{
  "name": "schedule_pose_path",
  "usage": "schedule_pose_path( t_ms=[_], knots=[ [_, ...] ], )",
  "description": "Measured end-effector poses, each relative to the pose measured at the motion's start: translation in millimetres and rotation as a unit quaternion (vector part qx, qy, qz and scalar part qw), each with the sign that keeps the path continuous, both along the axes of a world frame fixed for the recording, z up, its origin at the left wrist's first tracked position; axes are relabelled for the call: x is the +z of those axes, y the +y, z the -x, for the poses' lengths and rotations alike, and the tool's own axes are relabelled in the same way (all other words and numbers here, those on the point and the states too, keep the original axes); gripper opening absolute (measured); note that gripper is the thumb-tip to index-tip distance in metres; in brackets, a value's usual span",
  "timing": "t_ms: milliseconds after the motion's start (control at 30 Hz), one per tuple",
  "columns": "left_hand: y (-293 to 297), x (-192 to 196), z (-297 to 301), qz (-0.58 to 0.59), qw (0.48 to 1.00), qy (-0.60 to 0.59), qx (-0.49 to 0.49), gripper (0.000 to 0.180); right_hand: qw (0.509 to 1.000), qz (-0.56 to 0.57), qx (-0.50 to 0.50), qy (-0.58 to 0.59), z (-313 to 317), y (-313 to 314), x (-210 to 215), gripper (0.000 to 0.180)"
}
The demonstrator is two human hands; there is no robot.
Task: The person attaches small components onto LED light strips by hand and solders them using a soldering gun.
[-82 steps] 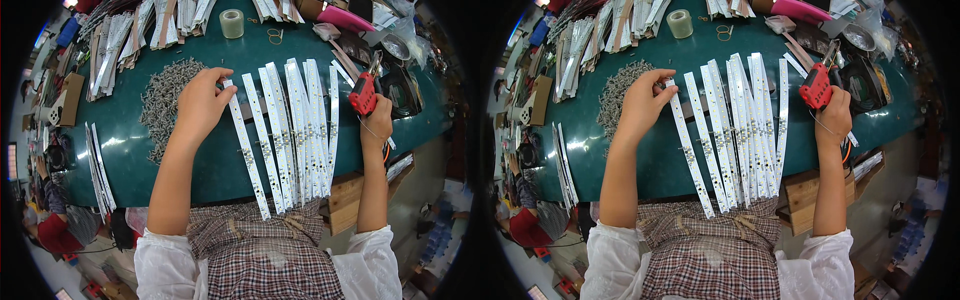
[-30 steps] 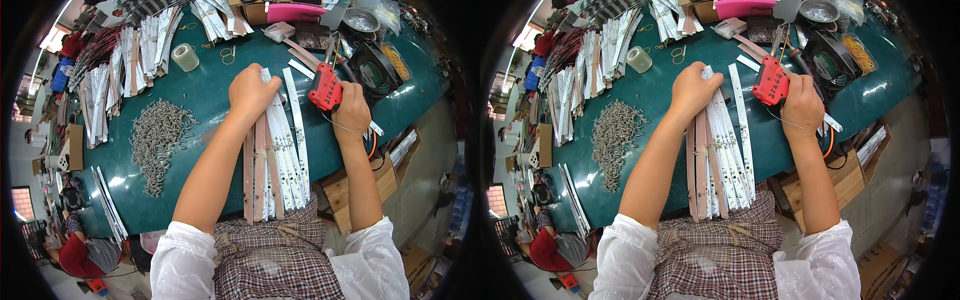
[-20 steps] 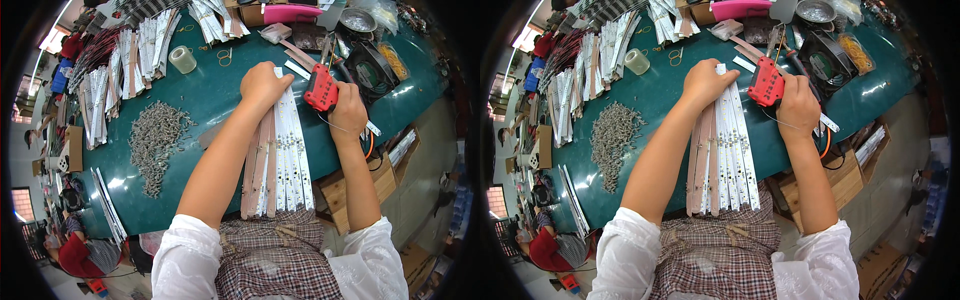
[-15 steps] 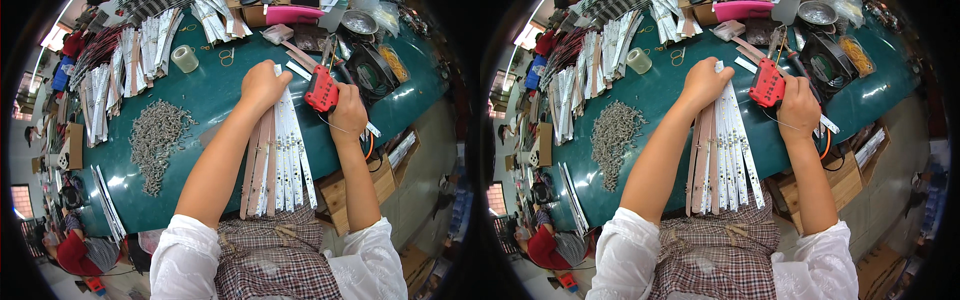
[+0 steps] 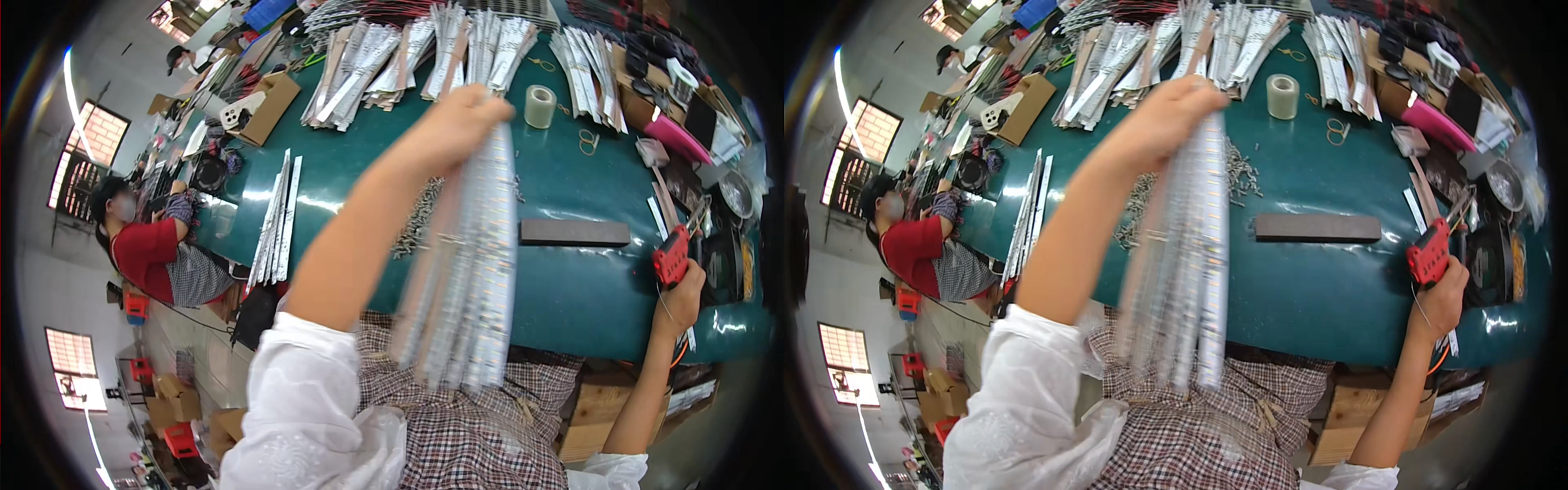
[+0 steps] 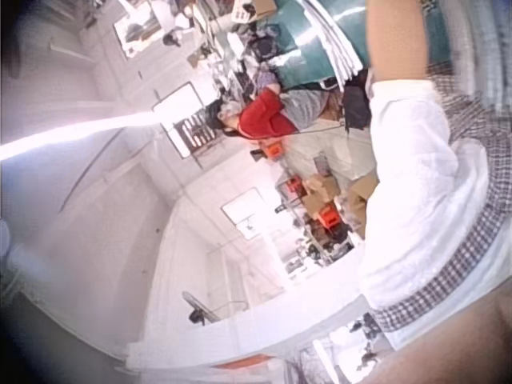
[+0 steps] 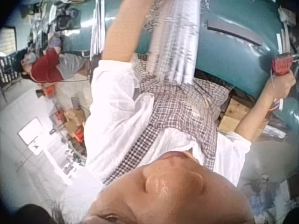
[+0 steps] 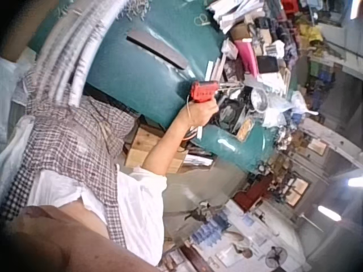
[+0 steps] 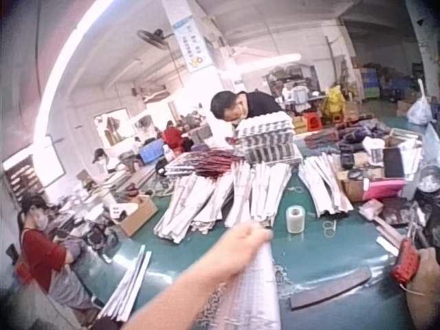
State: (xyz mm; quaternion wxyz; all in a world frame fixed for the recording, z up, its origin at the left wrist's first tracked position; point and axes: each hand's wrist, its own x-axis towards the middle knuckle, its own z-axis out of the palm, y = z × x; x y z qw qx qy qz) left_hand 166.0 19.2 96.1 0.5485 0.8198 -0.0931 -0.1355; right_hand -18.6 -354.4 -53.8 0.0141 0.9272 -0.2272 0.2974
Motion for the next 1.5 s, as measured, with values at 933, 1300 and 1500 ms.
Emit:
schedule_pose_path(
  t_ms=[933, 1300, 1500],
  knots=[
    [393.6, -104.9, -103.5, -0.495, 0.835, -0.215, 0.109, 0.037, 0.999, 0.037, 0.028, 0.017, -8.5, 4.8, 23.8, 0.036],
    [159.9, -54.1, 11.8, -0.195, 0.940, -0.280, -0.009, 0.013, 0.955, 0.094, 0.149, -0.239, 32.7, 7.6, 84.5, 0.029],
    [60.0, -85.3, 50.7, -0.234, 0.889, -0.372, -0.127, 0.013, 0.917, -0.149, 0.081, -0.361, 70.2, 27.5, 153.2, 0.023]
  ],
)
